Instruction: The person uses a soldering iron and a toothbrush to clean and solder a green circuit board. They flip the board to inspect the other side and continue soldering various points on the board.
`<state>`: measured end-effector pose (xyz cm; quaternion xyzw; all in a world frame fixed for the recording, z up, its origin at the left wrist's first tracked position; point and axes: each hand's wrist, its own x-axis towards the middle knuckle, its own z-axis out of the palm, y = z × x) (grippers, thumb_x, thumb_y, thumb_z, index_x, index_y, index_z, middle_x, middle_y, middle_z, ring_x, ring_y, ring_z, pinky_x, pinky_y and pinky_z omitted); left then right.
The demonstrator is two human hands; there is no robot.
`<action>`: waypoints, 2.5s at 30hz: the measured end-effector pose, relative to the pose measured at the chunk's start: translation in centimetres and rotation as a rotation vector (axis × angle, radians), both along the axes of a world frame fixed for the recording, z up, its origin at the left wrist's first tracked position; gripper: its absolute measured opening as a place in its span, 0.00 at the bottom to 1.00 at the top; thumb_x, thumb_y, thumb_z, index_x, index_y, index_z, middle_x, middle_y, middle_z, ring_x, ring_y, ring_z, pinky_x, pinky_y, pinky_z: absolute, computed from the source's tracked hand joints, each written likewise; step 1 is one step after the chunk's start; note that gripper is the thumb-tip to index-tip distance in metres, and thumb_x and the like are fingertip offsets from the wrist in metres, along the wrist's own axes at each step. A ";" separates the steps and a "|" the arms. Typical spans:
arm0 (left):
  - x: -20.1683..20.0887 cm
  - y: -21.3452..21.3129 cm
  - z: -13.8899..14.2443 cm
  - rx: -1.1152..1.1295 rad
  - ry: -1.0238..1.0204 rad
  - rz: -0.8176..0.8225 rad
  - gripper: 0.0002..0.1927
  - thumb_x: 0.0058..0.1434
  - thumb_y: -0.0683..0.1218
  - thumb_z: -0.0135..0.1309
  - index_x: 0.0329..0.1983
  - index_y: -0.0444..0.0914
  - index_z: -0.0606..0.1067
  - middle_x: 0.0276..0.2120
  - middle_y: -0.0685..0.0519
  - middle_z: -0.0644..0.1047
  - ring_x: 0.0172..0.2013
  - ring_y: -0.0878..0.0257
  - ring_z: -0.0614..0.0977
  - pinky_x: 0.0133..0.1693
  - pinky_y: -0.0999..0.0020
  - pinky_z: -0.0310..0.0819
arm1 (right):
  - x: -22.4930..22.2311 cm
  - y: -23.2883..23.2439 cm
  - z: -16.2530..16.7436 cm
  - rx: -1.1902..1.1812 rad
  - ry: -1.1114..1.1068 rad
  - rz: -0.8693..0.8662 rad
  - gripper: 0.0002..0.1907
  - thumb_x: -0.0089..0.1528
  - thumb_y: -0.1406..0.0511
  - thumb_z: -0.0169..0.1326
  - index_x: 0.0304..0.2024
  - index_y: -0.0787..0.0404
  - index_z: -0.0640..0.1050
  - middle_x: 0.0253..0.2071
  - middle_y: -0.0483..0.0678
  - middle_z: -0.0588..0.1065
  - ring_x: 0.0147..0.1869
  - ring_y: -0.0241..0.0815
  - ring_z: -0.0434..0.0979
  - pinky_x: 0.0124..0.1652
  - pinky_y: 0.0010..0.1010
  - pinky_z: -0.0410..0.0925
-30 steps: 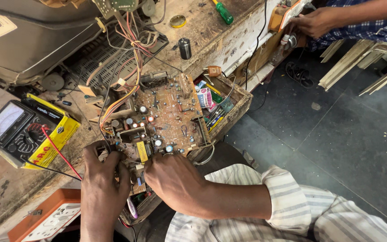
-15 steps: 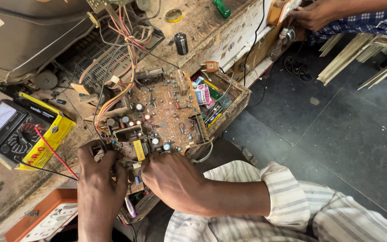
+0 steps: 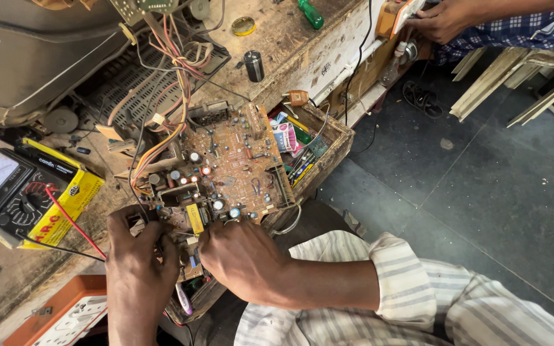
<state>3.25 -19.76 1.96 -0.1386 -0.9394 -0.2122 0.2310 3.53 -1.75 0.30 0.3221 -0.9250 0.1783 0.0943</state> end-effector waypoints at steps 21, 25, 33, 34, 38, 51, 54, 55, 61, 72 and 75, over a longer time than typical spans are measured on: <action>-0.1 1.0 1.1 -0.014 -0.080 0.045 0.11 0.54 0.37 0.57 0.42 0.32 0.76 0.50 0.35 0.70 0.41 0.36 0.80 0.38 0.47 0.78 | 0.6 1.2 0.1 -0.213 -0.119 0.001 0.03 0.61 0.74 0.52 0.35 0.72 0.75 0.29 0.56 0.74 0.28 0.50 0.80 0.25 0.40 0.74; -0.2 0.7 0.7 -0.029 -0.066 0.036 0.11 0.54 0.38 0.57 0.42 0.33 0.76 0.48 0.36 0.70 0.42 0.37 0.80 0.40 0.48 0.77 | 0.8 1.4 0.2 -0.206 -0.040 0.065 0.07 0.53 0.73 0.56 0.31 0.75 0.75 0.33 0.61 0.74 0.27 0.51 0.79 0.24 0.42 0.74; -1.0 0.1 -0.1 -0.082 -0.075 0.043 0.11 0.54 0.40 0.56 0.42 0.35 0.78 0.51 0.34 0.69 0.41 0.38 0.81 0.36 0.48 0.79 | 0.4 1.3 -1.1 -0.297 0.035 0.061 0.05 0.61 0.71 0.58 0.36 0.70 0.80 0.37 0.57 0.76 0.27 0.51 0.79 0.24 0.42 0.73; -1.1 0.1 -0.1 -0.085 -0.063 0.028 0.12 0.54 0.40 0.56 0.42 0.35 0.78 0.50 0.34 0.69 0.42 0.38 0.81 0.35 0.48 0.79 | 0.4 1.3 -1.2 -0.302 0.065 0.062 0.06 0.64 0.70 0.58 0.38 0.70 0.80 0.38 0.57 0.76 0.26 0.50 0.79 0.24 0.42 0.73; -1.3 -0.2 -0.1 -0.094 -0.069 0.001 0.12 0.53 0.40 0.55 0.41 0.37 0.79 0.50 0.36 0.70 0.43 0.40 0.81 0.37 0.50 0.80 | 0.4 1.6 -1.4 -0.362 0.060 0.065 0.04 0.62 0.72 0.57 0.37 0.68 0.79 0.35 0.54 0.75 0.31 0.50 0.80 0.27 0.42 0.73; -0.8 0.3 0.2 -0.058 -0.055 0.028 0.11 0.55 0.40 0.55 0.42 0.37 0.78 0.53 0.37 0.71 0.45 0.39 0.80 0.41 0.49 0.77 | 1.0 2.7 -0.4 -0.348 -0.039 0.091 0.16 0.55 0.72 0.58 0.45 0.70 0.76 0.42 0.58 0.73 0.36 0.56 0.79 0.32 0.45 0.74; -0.8 0.4 0.1 -0.067 -0.048 0.027 0.11 0.55 0.40 0.56 0.42 0.37 0.79 0.52 0.37 0.71 0.45 0.40 0.80 0.42 0.50 0.78 | 0.9 2.7 -0.9 -0.331 0.012 0.109 0.14 0.59 0.69 0.57 0.47 0.66 0.76 0.44 0.57 0.74 0.36 0.55 0.79 0.31 0.45 0.74; -0.8 0.4 0.0 -0.067 -0.054 0.030 0.11 0.55 0.40 0.56 0.42 0.38 0.79 0.52 0.37 0.71 0.45 0.40 0.80 0.42 0.50 0.78 | 0.9 2.6 -1.1 -0.313 0.022 0.115 0.13 0.60 0.69 0.57 0.47 0.65 0.76 0.45 0.57 0.74 0.36 0.55 0.80 0.31 0.46 0.74; -0.7 0.5 0.2 -0.066 -0.079 0.048 0.12 0.54 0.40 0.56 0.42 0.38 0.81 0.52 0.37 0.70 0.45 0.43 0.81 0.41 0.51 0.78 | 0.8 2.4 -2.3 -0.279 0.113 0.102 0.14 0.64 0.66 0.56 0.52 0.63 0.76 0.45 0.54 0.75 0.33 0.50 0.79 0.28 0.42 0.73; -0.6 0.5 -0.1 -0.076 -0.055 0.041 0.11 0.55 0.40 0.56 0.42 0.38 0.80 0.51 0.37 0.71 0.46 0.41 0.80 0.43 0.49 0.77 | 0.8 2.4 -2.6 -0.275 0.143 0.104 0.12 0.64 0.65 0.56 0.49 0.62 0.76 0.43 0.52 0.74 0.34 0.48 0.79 0.29 0.42 0.72; -0.7 0.5 -0.1 -0.072 -0.053 0.038 0.11 0.55 0.40 0.56 0.42 0.38 0.80 0.51 0.37 0.70 0.46 0.40 0.80 0.43 0.49 0.77 | 0.9 2.4 -2.4 -0.277 0.118 0.068 0.10 0.64 0.66 0.54 0.46 0.63 0.77 0.42 0.53 0.75 0.34 0.50 0.79 0.31 0.44 0.73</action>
